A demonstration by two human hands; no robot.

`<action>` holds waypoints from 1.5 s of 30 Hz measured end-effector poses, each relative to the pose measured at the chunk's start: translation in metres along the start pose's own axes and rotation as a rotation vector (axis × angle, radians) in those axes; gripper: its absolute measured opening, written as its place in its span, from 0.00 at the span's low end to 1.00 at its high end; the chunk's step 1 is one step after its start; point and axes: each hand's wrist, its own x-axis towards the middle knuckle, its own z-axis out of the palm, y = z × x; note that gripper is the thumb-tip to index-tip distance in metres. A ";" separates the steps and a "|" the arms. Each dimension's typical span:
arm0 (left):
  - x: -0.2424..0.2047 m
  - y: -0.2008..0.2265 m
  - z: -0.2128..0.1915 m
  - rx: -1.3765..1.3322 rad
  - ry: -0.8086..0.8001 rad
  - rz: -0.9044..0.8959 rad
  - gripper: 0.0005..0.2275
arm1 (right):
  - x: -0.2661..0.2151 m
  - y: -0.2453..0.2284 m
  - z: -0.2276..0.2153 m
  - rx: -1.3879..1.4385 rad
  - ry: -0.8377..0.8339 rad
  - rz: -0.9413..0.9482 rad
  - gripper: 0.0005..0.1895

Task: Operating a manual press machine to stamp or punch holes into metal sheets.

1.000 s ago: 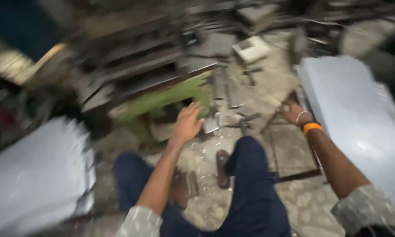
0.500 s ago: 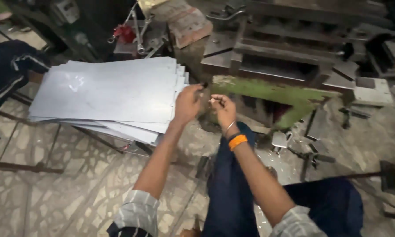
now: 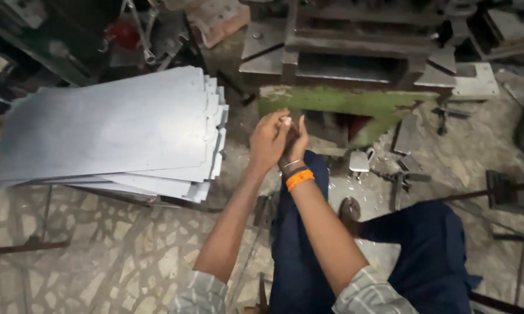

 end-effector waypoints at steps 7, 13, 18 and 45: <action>0.031 0.004 0.041 0.094 -0.235 -0.053 0.27 | 0.000 -0.026 -0.008 0.108 -0.066 0.006 0.31; 0.031 0.002 0.068 0.408 -0.442 -0.466 0.36 | -0.005 -0.028 -0.002 0.159 -0.070 0.071 0.34; 0.004 -0.011 0.072 0.313 -0.484 -0.345 0.39 | -0.008 -0.016 0.008 0.209 -0.094 0.183 0.39; -0.031 -0.114 -0.109 0.985 -0.241 -0.472 0.33 | 0.030 0.079 -0.007 -0.750 -0.111 0.459 0.46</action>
